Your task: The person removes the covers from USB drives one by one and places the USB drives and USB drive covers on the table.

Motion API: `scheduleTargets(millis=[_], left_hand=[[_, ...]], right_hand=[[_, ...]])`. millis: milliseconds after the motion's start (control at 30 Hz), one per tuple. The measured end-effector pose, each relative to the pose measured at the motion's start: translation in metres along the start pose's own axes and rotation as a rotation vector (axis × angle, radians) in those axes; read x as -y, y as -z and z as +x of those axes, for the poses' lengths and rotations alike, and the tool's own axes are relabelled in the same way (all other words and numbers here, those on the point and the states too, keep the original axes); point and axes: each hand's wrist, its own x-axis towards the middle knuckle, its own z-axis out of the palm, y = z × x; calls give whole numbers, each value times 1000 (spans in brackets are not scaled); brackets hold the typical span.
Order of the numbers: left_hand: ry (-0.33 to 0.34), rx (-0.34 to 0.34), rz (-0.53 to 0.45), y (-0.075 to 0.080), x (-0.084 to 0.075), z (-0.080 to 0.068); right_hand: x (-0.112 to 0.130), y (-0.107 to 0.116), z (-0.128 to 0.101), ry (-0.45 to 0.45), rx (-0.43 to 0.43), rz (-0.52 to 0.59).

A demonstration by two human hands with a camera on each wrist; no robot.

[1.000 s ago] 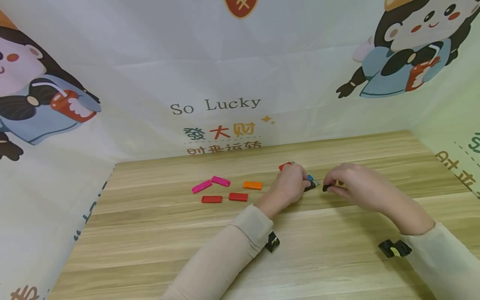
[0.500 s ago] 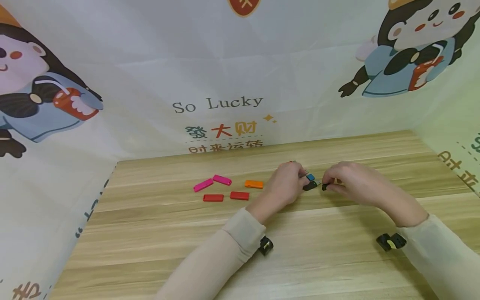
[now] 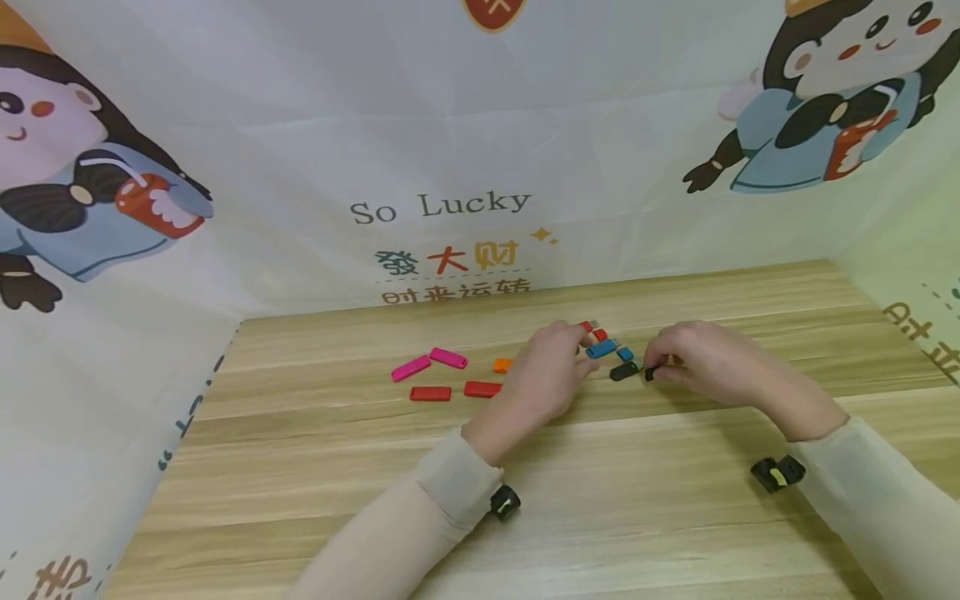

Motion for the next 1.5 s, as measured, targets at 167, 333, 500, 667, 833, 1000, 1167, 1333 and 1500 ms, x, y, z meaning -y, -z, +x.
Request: scheduleTargets(millis=[167, 333, 500, 667, 833, 1000, 1167, 1333, 1500], left_hand=[[-31, -21, 23, 9, 6, -10], [-46, -50, 68, 18, 14, -19], [-38, -79, 97, 25, 24, -28], [-23, -130, 87, 31, 40, -38], [-11, -171, 75, 39, 54, -46], [-17, -196, 86, 46, 63, -51], [-5, -210, 76, 49, 69, -54], [2, -211, 53, 51, 72, -56], [6, -220, 58, 53, 74, -56]], right_hand=[[-1, -1, 2, 7, 16, 3], [-4, -3, 4, 7, 33, 10], [-6, -4, 4, 0, 44, 18], [-8, -5, 6, -2, 50, 46], [-10, -7, 7, -5, 59, 73], [-12, -8, 8, -10, 60, 99], [-14, -7, 10, -10, 57, 131], [-16, -7, 11, 3, 60, 128], [-16, -7, 11, -5, 68, 127]])
